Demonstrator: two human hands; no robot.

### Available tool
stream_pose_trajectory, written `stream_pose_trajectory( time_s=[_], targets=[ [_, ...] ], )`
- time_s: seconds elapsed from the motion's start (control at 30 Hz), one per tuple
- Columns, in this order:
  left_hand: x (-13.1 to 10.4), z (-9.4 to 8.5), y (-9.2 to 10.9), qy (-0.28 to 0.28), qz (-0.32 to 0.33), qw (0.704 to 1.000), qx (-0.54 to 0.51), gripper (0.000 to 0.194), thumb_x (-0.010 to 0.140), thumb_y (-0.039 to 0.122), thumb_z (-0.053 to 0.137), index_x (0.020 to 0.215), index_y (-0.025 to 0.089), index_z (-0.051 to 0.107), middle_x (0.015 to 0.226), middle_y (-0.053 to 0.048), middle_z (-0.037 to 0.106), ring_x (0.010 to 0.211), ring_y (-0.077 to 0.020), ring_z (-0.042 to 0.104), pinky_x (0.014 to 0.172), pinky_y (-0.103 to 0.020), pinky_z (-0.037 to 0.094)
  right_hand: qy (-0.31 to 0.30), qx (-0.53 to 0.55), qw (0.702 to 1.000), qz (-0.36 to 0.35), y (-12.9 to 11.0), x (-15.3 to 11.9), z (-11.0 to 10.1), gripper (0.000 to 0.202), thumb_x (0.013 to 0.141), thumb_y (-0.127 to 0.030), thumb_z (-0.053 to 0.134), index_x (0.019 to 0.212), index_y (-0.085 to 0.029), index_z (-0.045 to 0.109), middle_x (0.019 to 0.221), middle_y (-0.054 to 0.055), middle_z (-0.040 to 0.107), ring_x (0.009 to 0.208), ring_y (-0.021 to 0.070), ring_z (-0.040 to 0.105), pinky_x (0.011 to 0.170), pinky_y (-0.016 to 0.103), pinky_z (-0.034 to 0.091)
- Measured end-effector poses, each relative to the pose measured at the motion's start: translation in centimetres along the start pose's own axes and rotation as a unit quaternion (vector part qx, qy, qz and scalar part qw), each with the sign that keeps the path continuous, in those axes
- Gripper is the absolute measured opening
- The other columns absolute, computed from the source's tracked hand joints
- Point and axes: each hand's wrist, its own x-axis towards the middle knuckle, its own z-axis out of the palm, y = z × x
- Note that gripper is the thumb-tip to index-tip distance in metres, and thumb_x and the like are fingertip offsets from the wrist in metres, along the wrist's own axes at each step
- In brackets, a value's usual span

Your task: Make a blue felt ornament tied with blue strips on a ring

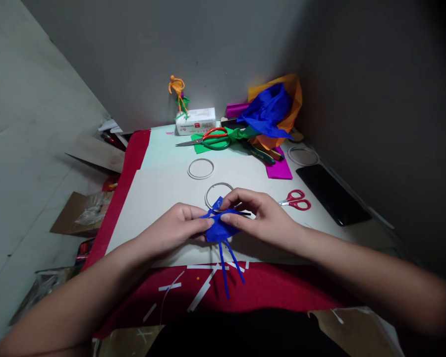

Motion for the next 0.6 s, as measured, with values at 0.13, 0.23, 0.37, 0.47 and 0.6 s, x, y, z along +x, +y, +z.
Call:
stream_pose_trajectory(
  time_s=[0.13,0.23,0.37,0.47,0.6],
  targets=[
    [0.1,0.2,-0.1,-0.005,-0.005,1.000,-0.011,0.021,0.080,0.028,0.060,0.077,0.007,0.066,0.065,0.000,0.055,0.061,-0.0083,0.045,0.062,-0.021,0.035,-0.006,-0.026,1.000,0.003,-0.2,0.1,0.2,0.015,0.079,-0.020,0.063,0.093,-0.014,0.062,0.091,0.004,0.065,0.085,0.0159,0.060,0.078,0.029,0.047],
    [0.1,0.2,-0.1,-0.008,-0.010,1.000,-0.008,0.021,0.079,0.027,0.060,0.074,0.008,0.065,0.065,0.000,0.055,0.061,-0.0085,0.045,0.062,-0.021,0.035,-0.004,-0.038,0.999,0.011,-0.3,0.1,0.3,0.015,0.077,-0.020,0.064,0.091,-0.014,0.063,0.089,0.005,0.065,0.084,0.0160,0.060,0.078,0.030,0.046],
    [0.1,0.3,-0.2,-0.009,-0.008,1.000,0.015,0.021,0.080,0.027,0.059,0.072,0.008,0.064,0.063,0.001,0.054,0.059,-0.0083,0.044,0.061,-0.021,0.034,0.002,-0.033,0.999,0.002,0.0,0.1,0.6,0.008,0.078,-0.020,0.063,0.083,-0.014,0.063,0.085,0.004,0.064,0.081,0.0154,0.059,0.075,0.028,0.045],
    [0.2,0.4,-0.2,-0.014,-0.007,0.999,0.034,0.021,0.080,0.028,0.058,0.074,0.008,0.064,0.064,0.000,0.054,0.060,-0.0093,0.044,0.062,-0.022,0.034,0.015,-0.026,1.000,0.001,0.2,0.1,0.9,0.005,0.079,-0.019,0.061,0.079,-0.014,0.062,0.082,0.003,0.064,0.078,0.0144,0.058,0.073,0.027,0.045],
    [0.3,0.4,-0.1,-0.011,-0.006,0.999,0.043,0.022,0.079,0.029,0.058,0.073,0.009,0.064,0.065,0.000,0.056,0.061,-0.0101,0.045,0.063,-0.023,0.035,0.030,-0.028,0.999,0.009,0.2,0.0,1.2,0.004,0.079,-0.019,0.061,0.078,-0.015,0.061,0.079,0.002,0.063,0.076,0.0139,0.057,0.071,0.027,0.044]
  ],
)
